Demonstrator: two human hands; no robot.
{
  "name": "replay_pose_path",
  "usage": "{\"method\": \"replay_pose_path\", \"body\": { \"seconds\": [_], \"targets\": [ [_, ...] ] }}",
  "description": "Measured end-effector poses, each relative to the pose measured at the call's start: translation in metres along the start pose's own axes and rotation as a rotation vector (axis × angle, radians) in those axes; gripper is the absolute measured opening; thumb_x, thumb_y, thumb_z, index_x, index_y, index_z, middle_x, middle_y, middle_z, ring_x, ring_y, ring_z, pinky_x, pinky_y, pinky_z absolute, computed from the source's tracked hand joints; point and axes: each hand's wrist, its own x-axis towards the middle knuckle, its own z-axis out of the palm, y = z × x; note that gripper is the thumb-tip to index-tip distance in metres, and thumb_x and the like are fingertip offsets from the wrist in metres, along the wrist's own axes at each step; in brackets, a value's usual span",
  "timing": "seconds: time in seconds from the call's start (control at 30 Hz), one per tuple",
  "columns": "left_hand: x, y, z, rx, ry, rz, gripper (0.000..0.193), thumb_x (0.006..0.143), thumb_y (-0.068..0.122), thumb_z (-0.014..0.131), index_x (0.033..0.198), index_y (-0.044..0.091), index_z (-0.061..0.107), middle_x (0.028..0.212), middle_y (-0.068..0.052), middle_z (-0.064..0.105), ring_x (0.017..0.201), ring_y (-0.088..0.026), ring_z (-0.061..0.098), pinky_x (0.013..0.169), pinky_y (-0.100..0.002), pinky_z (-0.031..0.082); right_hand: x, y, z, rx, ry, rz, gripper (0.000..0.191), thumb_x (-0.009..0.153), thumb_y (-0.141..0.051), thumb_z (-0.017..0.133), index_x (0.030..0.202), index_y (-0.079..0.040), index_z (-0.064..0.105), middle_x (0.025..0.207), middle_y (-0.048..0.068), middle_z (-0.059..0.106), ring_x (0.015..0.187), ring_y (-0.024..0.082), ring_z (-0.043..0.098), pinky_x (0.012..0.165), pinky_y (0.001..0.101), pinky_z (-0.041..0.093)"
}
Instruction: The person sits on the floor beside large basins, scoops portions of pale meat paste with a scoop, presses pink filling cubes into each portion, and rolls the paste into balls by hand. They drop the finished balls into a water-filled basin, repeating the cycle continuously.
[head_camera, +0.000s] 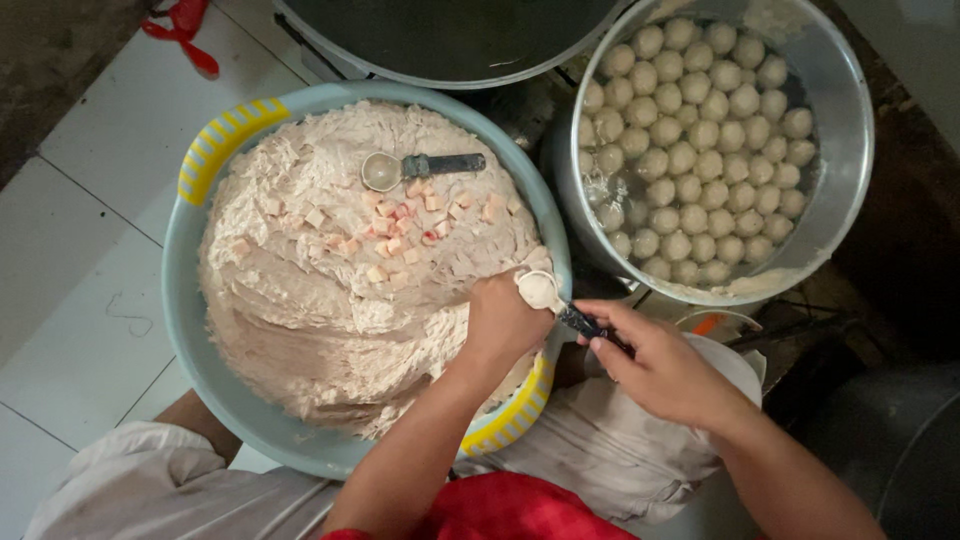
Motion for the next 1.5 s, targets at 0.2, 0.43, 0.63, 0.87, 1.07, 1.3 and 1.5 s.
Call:
{"method": "replay_pose_path", "body": {
  "seconds": [0.2,0.43,0.63,0.87,1.07,1.3,1.5],
  "targets": [
    [0.002,0.012,-0.013,0.259,0.058,-0.037,0.024,0.068,0.030,0.083,0.081,0.010,0.078,0.072,-0.022,0.071,0.072,-0.042,0.069,0.064,-0.052,0.055,0.012,0.011,-0.029,0.204,0.026,0.175,0.051,0.094,-0.007,0.059,0.145,-0.010,0.052,0.105,0.003,0.073,0.064,0.009,0.055,0.052,0.0265,0.047],
    [-0.011,-0.010,0.006,0.148,0.228,0.070,0.038,0.076,0.039,0.084,0.081,0.003,0.073,0.080,-0.024,0.070,0.070,-0.041,0.069,0.063,-0.048,0.057,0.027,0.007,-0.069,-0.334,0.367,0.154,0.044,0.095,-0.011,0.069,0.139,-0.008,0.064,0.091,0.010,0.074,0.076,0.015,0.066,0.066,0.0270,0.050],
    [-0.012,-0.017,0.011,-0.037,0.216,0.094,0.027,0.085,0.028,0.081,0.077,0.005,0.069,0.069,-0.017,0.069,0.065,-0.039,0.069,0.063,-0.045,0.056,0.016,0.009,-0.052,-0.068,0.389,0.171,0.043,0.100,-0.012,0.065,0.143,-0.006,0.061,0.099,0.013,0.072,0.078,0.015,0.060,0.067,0.0308,0.049],
    [-0.015,-0.005,0.008,-0.123,0.115,0.039,0.025,0.077,0.022,0.081,0.089,0.003,0.071,0.075,-0.019,0.071,0.070,-0.038,0.072,0.063,-0.043,0.058,-0.008,0.003,-0.005,-0.211,0.097,-0.058,0.045,0.096,-0.014,0.061,0.140,-0.006,0.057,0.108,0.007,0.076,0.091,0.017,0.071,0.080,0.0325,0.056],
    [-0.015,0.000,0.001,-0.033,-0.010,-0.121,0.024,0.071,0.021,0.081,0.088,0.006,0.073,0.077,-0.020,0.072,0.076,-0.039,0.073,0.068,-0.047,0.058,-0.006,0.004,0.008,-0.051,-0.026,0.018,0.043,0.098,-0.016,0.059,0.140,-0.006,0.057,0.100,0.002,0.077,0.079,0.010,0.068,0.069,0.0280,0.054],
    [-0.034,0.004,-0.022,0.371,-0.138,-0.244,0.064,0.077,0.048,0.077,0.122,0.003,0.066,0.093,-0.032,0.066,0.085,-0.049,0.068,0.071,-0.056,0.055,0.015,0.015,-0.031,0.130,-0.001,0.289,0.048,0.096,-0.018,0.060,0.144,-0.011,0.058,0.077,0.005,0.065,0.055,0.008,0.052,0.046,0.0258,0.044],
    [-0.036,-0.017,-0.016,0.509,-0.242,-0.285,0.060,0.095,0.059,0.063,0.121,0.005,0.070,0.099,-0.035,0.065,0.088,-0.049,0.069,0.076,-0.054,0.058,0.045,0.019,-0.072,-0.461,0.386,0.007,0.046,0.094,-0.013,0.066,0.139,-0.010,0.062,0.107,0.014,0.070,0.080,0.026,0.068,0.069,0.0378,0.053]
  ]
}}
